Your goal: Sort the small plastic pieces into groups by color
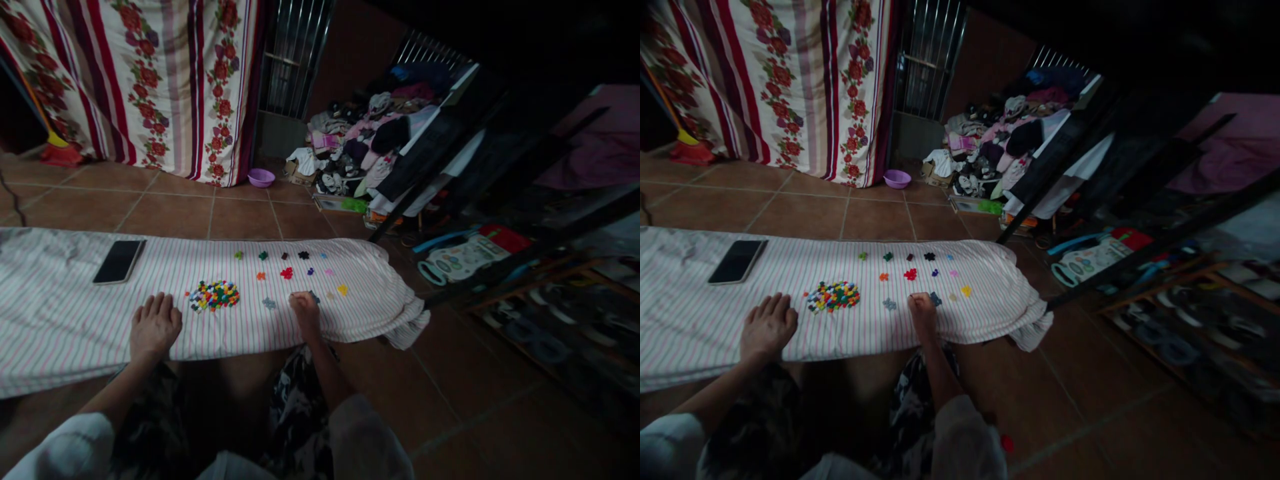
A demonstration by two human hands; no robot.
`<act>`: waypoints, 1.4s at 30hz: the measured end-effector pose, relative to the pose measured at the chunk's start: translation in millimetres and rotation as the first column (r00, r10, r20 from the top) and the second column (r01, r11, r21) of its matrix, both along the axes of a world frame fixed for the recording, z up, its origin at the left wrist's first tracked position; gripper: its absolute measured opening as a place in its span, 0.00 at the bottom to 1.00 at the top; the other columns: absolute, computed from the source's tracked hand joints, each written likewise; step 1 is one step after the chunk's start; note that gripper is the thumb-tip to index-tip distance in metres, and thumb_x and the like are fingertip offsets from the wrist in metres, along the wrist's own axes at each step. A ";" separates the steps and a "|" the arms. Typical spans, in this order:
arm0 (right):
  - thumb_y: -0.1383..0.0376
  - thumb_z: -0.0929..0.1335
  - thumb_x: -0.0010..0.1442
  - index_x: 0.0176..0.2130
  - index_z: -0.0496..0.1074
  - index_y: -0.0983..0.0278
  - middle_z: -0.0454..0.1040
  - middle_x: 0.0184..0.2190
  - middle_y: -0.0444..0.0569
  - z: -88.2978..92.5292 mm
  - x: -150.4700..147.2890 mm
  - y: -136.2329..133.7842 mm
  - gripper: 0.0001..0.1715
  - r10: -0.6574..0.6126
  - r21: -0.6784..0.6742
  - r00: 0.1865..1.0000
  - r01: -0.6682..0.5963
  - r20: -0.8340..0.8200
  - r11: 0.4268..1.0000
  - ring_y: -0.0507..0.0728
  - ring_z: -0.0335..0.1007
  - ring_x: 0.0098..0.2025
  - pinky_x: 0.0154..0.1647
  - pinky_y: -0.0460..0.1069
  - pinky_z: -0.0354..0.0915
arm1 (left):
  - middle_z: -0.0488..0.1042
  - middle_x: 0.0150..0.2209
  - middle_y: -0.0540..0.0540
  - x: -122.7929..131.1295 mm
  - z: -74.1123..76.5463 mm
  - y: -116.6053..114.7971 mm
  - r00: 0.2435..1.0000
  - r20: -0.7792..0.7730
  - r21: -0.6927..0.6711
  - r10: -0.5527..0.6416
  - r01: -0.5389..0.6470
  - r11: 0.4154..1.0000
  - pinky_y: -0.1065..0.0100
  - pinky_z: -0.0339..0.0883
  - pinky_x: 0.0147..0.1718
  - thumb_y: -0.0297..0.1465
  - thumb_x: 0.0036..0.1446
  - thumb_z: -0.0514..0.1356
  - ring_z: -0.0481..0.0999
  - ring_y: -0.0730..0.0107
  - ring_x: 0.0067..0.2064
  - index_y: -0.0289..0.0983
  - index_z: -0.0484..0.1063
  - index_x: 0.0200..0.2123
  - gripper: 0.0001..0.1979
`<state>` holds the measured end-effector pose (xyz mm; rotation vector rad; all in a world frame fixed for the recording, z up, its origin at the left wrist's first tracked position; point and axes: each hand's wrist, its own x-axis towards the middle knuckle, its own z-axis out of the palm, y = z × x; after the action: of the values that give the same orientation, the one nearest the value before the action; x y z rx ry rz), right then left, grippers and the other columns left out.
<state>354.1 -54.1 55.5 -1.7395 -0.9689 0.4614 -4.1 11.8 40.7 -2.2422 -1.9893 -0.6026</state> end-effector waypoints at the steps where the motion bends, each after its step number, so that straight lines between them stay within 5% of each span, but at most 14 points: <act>1: 0.50 0.67 0.50 0.31 0.70 0.59 0.77 0.26 0.45 -0.4 5.7 2.1 0.16 -0.020 0.001 0.999 0.020 -0.027 1.000 0.57 0.74 0.31 0.34 0.50 0.68 | 0.69 0.62 0.29 0.3 0.6 -0.1 1.000 -0.014 -0.005 0.001 -0.001 1.000 0.44 0.57 0.63 0.34 0.63 0.45 0.65 0.44 0.66 0.28 0.69 0.58 0.27; 6: 0.52 0.67 0.46 0.29 0.67 0.57 0.74 0.23 0.43 -4.8 30.8 19.4 0.13 -0.019 0.027 0.997 0.021 -0.073 0.999 0.56 0.72 0.28 0.32 0.50 0.69 | 0.69 0.62 0.29 1.1 1.3 0.1 0.998 -0.061 -0.030 0.011 -0.013 0.999 0.45 0.57 0.63 0.34 0.64 0.42 0.64 0.43 0.66 0.25 0.69 0.58 0.28; 21: 0.53 0.69 0.47 0.33 0.76 0.61 0.81 0.32 0.50 -9.1 117.8 101.8 0.16 -0.018 0.099 0.999 0.022 -0.046 0.995 0.59 0.78 0.37 0.41 0.53 0.73 | 0.71 0.60 0.32 -3.6 -9.9 6.0 0.997 -0.078 -0.002 0.010 -0.010 1.000 0.47 0.58 0.63 0.35 0.62 0.46 0.66 0.46 0.65 0.31 0.70 0.57 0.26; 29: 0.58 0.70 0.46 0.32 0.78 0.62 0.80 0.29 0.48 -18.2 135.8 135.6 0.14 -0.045 0.025 0.996 0.046 -0.072 0.999 0.58 0.78 0.33 0.35 0.51 0.75 | 0.71 0.60 0.32 -3.9 -14.0 8.2 0.998 -0.061 0.027 0.014 -0.013 1.000 0.48 0.58 0.63 0.36 0.62 0.44 0.66 0.47 0.65 0.31 0.71 0.56 0.27; 42: 0.65 0.69 0.44 0.25 0.76 0.59 0.78 0.24 0.46 -17.0 149.6 176.2 0.04 -0.101 -0.037 0.989 0.106 0.111 0.994 0.60 0.78 0.34 0.46 0.60 0.75 | 0.73 0.58 0.31 -2.9 -15.3 9.8 1.000 -0.023 0.055 0.013 -0.012 0.998 0.48 0.58 0.62 0.37 0.61 0.45 0.67 0.47 0.64 0.32 0.72 0.55 0.27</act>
<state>503.7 122.1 38.5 -1.8602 -0.9457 0.3249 -7.1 21.5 25.3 -2.1934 -1.9503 -0.6189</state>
